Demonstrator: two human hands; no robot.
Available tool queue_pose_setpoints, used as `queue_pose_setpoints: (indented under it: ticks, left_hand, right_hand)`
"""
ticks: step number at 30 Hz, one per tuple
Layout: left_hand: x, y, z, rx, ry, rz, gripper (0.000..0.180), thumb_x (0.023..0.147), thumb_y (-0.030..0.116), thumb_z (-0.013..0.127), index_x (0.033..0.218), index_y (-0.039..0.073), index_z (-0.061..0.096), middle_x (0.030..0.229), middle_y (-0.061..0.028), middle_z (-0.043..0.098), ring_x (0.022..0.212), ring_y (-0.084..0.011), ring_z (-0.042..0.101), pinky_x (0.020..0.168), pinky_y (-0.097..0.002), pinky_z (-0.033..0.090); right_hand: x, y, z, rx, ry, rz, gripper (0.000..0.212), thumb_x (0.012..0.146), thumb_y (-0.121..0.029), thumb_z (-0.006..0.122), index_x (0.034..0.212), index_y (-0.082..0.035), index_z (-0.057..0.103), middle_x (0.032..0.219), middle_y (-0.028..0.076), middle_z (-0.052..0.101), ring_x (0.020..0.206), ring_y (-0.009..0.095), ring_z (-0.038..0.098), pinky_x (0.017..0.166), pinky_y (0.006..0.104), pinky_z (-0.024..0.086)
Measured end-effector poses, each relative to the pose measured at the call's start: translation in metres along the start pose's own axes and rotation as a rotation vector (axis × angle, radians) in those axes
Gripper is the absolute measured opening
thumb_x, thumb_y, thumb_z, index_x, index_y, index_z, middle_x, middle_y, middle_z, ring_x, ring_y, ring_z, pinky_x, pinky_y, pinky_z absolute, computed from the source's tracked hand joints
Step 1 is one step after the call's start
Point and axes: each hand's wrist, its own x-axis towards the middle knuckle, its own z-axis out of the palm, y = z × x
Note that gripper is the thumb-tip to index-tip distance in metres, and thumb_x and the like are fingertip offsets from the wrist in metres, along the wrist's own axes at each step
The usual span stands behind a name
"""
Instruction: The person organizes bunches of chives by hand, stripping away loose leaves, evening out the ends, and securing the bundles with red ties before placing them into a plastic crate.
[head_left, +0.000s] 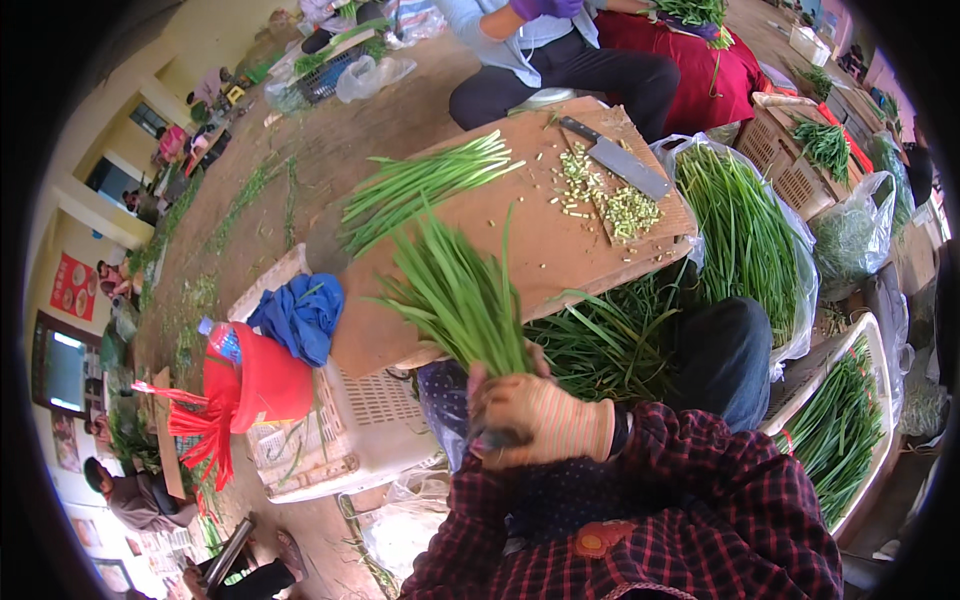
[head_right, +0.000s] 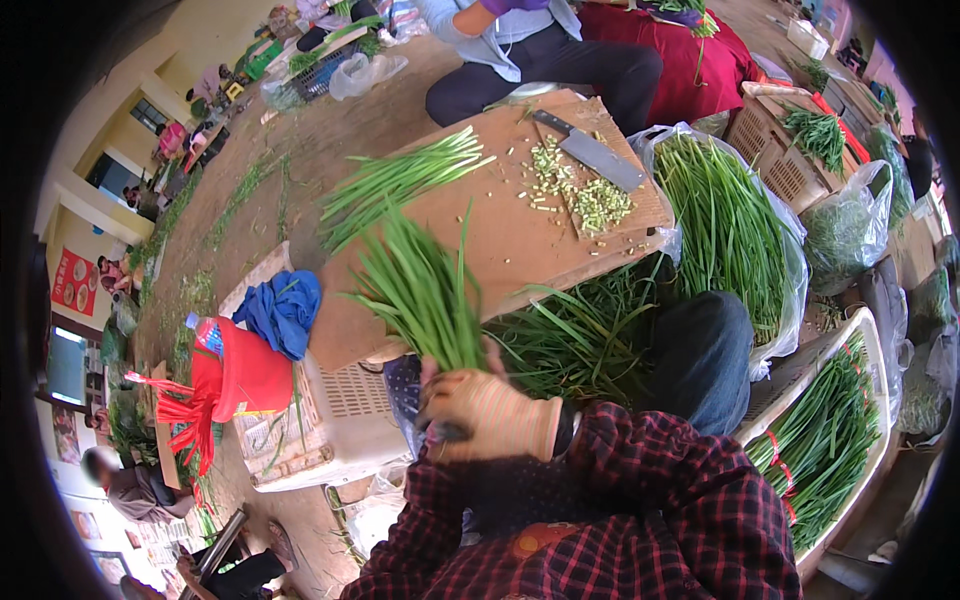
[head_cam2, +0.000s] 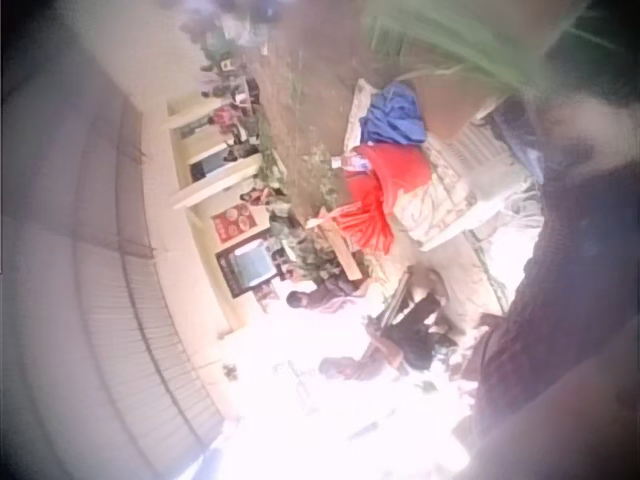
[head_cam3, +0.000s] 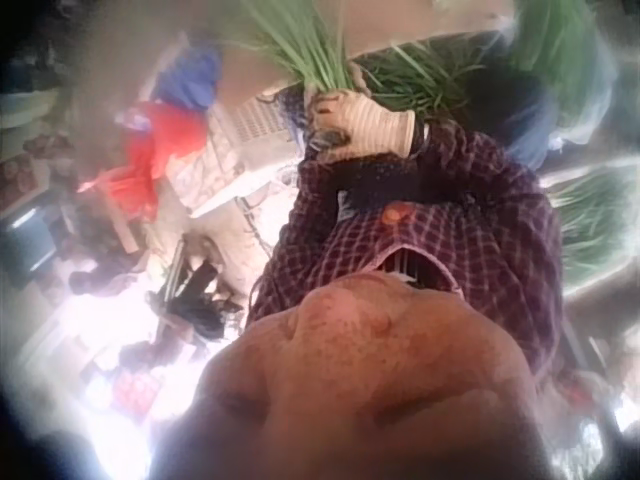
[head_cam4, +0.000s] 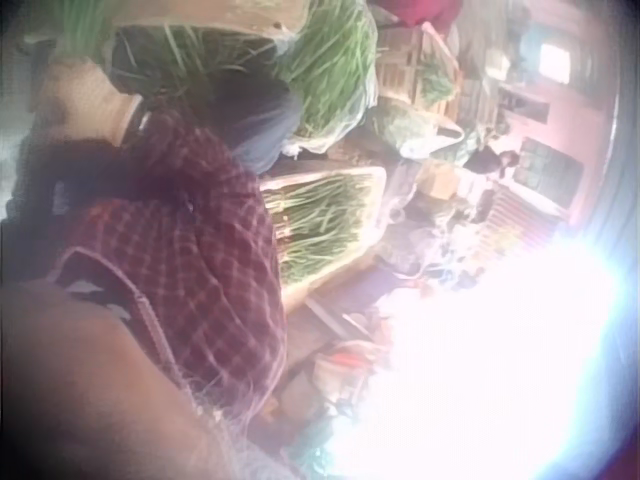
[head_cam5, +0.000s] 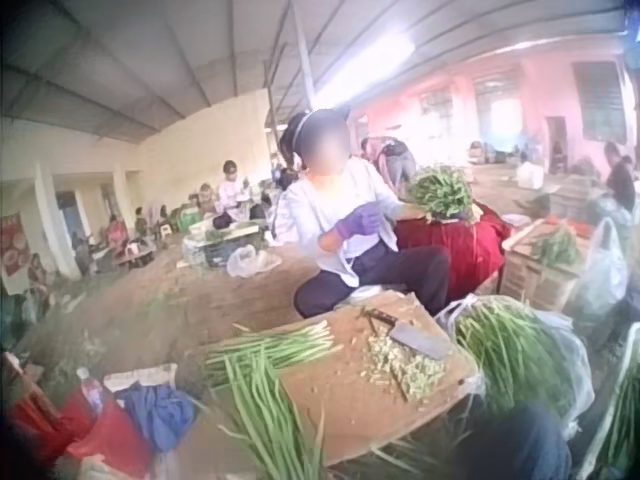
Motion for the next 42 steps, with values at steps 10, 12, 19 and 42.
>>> queue_pose_setpoints:
  ticks: [10,12,19,42]
  left_hand:
    - [-0.03,0.013,0.022,-0.077,0.65,-0.256,0.048,0.084,0.021,0.064,0.125,0.0,0.05,0.107,-0.0093,0.061,0.098,-0.0224,0.059,0.087,-0.0339,0.05]
    - [-0.036,0.016,0.017,-0.001,0.61,-0.316,0.048,0.083,0.021,0.066,0.125,0.0,0.05,0.105,-0.0089,0.062,0.092,-0.022,0.061,0.082,-0.0344,0.052]
    - [-0.037,0.011,0.061,0.126,0.553,-0.826,0.052,0.078,0.019,0.071,0.124,0.005,0.052,0.101,-0.0068,0.062,0.087,-0.0205,0.062,0.077,-0.0347,0.052]
    - [0.124,0.144,-0.005,1.553,-0.112,-0.274,0.047,0.09,0.016,0.061,0.132,0.001,0.045,0.129,-0.0133,0.052,0.115,-0.0221,0.053,0.094,-0.0356,0.048]
  right_hand:
    - [-0.035,-0.001,-0.02,0.547,0.282,0.57,0.017,0.08,-0.016,0.074,0.087,-0.002,0.066,0.089,0.008,0.066,0.077,0.015,0.063,0.069,0.0312,0.05]
    - [-0.035,0.0,-0.035,0.955,0.618,0.836,0.014,0.084,-0.002,0.068,0.096,0.0,0.062,0.09,0.004,0.065,0.08,0.012,0.061,0.072,0.0284,0.051]
    - [-0.021,0.042,-0.053,1.18,0.407,0.703,0.039,0.085,-0.02,0.066,0.118,0.0,0.058,0.1,0.007,0.066,0.087,0.017,0.062,0.079,0.0297,0.05]
    - [0.105,0.1,-0.092,-0.027,0.318,0.373,0.077,0.067,-0.037,0.081,0.13,-0.008,0.048,0.13,0.013,0.053,0.114,0.029,0.052,0.096,0.0426,0.042]
